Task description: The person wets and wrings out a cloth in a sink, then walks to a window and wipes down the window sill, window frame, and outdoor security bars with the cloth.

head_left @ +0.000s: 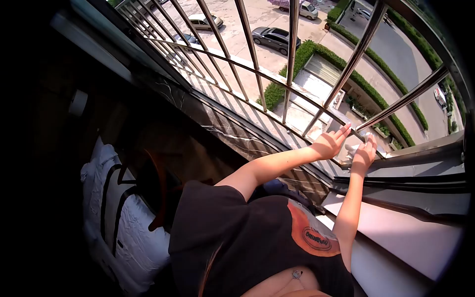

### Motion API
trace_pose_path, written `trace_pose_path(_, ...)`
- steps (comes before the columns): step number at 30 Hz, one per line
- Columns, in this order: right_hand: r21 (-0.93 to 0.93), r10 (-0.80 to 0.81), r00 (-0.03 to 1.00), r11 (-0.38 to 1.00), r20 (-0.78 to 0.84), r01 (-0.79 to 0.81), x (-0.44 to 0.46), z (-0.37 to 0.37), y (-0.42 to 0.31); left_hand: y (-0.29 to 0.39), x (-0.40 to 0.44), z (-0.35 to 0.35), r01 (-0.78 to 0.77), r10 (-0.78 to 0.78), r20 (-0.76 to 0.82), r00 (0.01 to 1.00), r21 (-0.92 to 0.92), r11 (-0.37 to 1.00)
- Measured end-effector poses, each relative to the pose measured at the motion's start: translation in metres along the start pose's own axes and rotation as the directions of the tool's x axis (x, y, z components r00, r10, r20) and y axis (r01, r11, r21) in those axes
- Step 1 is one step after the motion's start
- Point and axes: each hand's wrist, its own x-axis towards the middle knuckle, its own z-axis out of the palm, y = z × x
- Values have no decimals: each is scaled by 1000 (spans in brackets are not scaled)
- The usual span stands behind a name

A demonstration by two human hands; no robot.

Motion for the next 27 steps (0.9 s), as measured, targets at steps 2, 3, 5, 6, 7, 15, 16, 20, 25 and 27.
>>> trace_pose_path(2, 59, 126, 989, 990, 84, -131, 2, 7, -36, -1, -1, -5, 27, -27, -15, 1000, -13, 1000)
trace_pose_path(3, 60, 154, 986, 986, 65, -157, 3, 10, -42, -4, -2, -4, 42, -42, -36, 998, 3, 999)
trace_pose_path(5, 136, 133, 988, 980, 74, -142, 1, 3, -46, -13, -4, -3, 42, -39, -66, 997, 50, 998)
trace_pose_path(6, 120, 92, 991, 987, 99, -104, 1, 2, -40, -16, -5, -3, 27, -22, -71, 997, 77, 997)
trace_pose_path(7, 72, 48, 990, 996, 130, -57, 0, 2, -35, -18, -6, -2, 10, -2, -74, 997, 101, 995)
trace_pose_path(15, -223, 410, 882, 905, 231, -363, 14, -46, -10, -13, -3, -6, 58, -68, 62, 996, 155, 986)
trace_pose_path(16, -313, 390, 904, 893, 175, -324, 13, -49, -1, -12, -2, -6, 62, -73, 88, 993, 129, 990)
trace_pose_path(20, -530, 287, 957, 819, 44, -221, 7, -35, 27, -13, -1, 1, 70, -77, 72, 994, 97, 993)
trace_pose_path(25, -148, 326, 945, 934, -14, -324, -2, -20, 29, -14, -2, 6, 71, -77, 69, 995, 81, 994)
trace_pose_path(27, -107, 221, 975, 969, -35, -223, -4, -16, 11, -15, -2, 8, 57, -60, 44, 997, 67, 996)
